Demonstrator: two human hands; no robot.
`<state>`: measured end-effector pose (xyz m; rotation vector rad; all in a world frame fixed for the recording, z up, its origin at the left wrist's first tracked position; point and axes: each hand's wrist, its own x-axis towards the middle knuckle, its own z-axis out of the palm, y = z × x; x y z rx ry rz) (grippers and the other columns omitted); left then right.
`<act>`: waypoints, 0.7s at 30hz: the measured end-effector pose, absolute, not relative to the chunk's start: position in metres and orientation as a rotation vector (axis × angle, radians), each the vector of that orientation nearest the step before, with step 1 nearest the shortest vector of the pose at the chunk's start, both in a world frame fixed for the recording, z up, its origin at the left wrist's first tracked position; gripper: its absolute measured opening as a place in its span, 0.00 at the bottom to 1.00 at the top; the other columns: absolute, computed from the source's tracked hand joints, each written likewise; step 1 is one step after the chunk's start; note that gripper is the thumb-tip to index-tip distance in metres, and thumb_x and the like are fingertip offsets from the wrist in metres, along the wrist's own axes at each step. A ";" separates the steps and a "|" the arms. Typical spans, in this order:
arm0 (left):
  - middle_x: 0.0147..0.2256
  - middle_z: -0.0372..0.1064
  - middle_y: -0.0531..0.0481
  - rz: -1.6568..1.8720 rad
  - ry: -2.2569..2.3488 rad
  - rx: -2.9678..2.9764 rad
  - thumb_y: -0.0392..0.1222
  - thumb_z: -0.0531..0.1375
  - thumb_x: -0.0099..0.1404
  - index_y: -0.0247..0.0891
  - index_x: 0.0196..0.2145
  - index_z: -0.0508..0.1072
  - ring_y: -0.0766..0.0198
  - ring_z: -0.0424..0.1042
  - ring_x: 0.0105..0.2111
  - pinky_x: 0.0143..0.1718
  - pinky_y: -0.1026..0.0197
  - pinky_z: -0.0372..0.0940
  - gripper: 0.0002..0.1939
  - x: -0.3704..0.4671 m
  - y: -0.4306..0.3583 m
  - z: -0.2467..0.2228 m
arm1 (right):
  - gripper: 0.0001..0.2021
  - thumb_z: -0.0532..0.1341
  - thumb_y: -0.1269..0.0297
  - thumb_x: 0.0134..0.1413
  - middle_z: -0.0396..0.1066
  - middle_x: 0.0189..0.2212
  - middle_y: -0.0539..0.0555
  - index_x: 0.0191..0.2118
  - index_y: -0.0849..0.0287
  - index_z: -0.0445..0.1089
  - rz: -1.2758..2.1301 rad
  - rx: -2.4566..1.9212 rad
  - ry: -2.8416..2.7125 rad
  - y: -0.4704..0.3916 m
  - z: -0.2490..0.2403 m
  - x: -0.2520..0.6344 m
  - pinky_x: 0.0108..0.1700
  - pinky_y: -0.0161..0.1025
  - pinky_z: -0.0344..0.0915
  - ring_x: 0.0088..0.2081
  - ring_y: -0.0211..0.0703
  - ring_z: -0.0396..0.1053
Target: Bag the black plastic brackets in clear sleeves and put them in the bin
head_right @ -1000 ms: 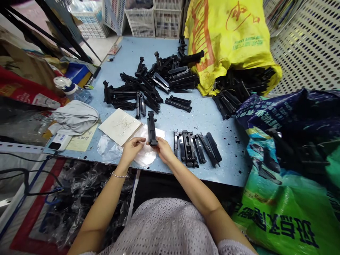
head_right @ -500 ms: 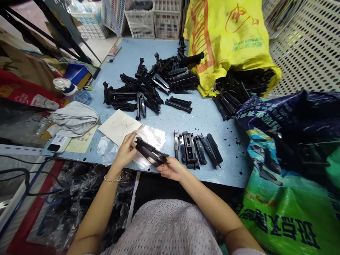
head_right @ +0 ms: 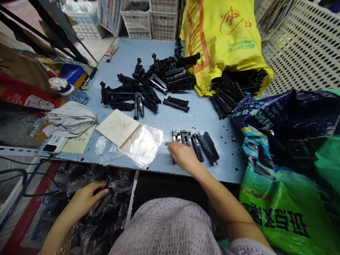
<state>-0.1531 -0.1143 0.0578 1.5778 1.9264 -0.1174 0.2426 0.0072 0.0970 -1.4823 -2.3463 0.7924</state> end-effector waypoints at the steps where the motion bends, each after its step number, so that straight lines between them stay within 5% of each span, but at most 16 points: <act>1: 0.33 0.78 0.45 -0.281 1.977 1.455 0.49 0.58 0.61 0.40 0.35 0.79 0.50 0.77 0.39 0.42 0.55 0.68 0.13 -0.168 -0.115 0.041 | 0.16 0.51 0.72 0.65 0.74 0.47 0.61 0.52 0.59 0.71 0.604 -1.555 -2.470 0.013 0.098 0.253 0.47 0.44 0.63 0.47 0.50 0.69; 6: 0.23 0.74 0.42 -0.464 2.038 1.311 0.46 0.56 0.63 0.36 0.26 0.75 0.50 0.77 0.33 0.35 0.59 0.63 0.14 -0.170 -0.098 0.002 | 0.09 0.55 0.74 0.60 0.72 0.37 0.65 0.40 0.66 0.74 0.138 -1.755 -2.890 0.003 0.090 0.260 0.40 0.44 0.61 0.39 0.53 0.68; 11: 0.36 0.75 0.46 0.516 1.794 1.841 0.49 0.51 0.71 0.40 0.38 0.76 0.58 0.74 0.38 0.43 0.59 0.64 0.16 -0.057 -0.046 0.031 | 0.19 0.57 0.63 0.62 0.69 0.43 0.70 0.53 0.73 0.68 -0.103 -1.938 -2.718 -0.017 0.070 0.240 0.39 0.46 0.63 0.43 0.59 0.67; 13: 0.44 0.72 0.41 0.747 1.725 1.994 0.45 0.55 0.69 0.38 0.43 0.75 0.56 0.71 0.43 0.47 0.56 0.64 0.12 -0.008 -0.018 0.031 | 0.19 0.55 0.64 0.63 0.68 0.44 0.71 0.54 0.73 0.66 -0.112 -1.997 -2.654 -0.015 0.066 0.234 0.38 0.44 0.64 0.42 0.57 0.69; 17: 0.37 0.68 0.42 0.795 1.701 2.027 0.33 0.58 0.64 0.37 0.31 0.73 0.55 0.68 0.41 0.43 0.54 0.65 0.05 0.028 0.023 0.013 | 0.18 0.52 0.69 0.63 0.69 0.43 0.69 0.57 0.67 0.64 0.030 -2.105 -2.601 -0.006 0.064 0.230 0.31 0.38 0.64 0.35 0.50 0.73; 21: 0.31 0.67 0.49 0.917 1.592 1.638 0.40 0.62 0.61 0.37 0.24 0.71 0.62 0.68 0.33 0.40 0.58 0.65 0.09 -0.002 0.037 0.003 | 0.26 0.51 0.77 0.60 0.72 0.41 0.68 0.64 0.67 0.55 0.340 -2.152 -2.433 0.008 0.062 0.243 0.36 0.42 0.67 0.35 0.51 0.75</act>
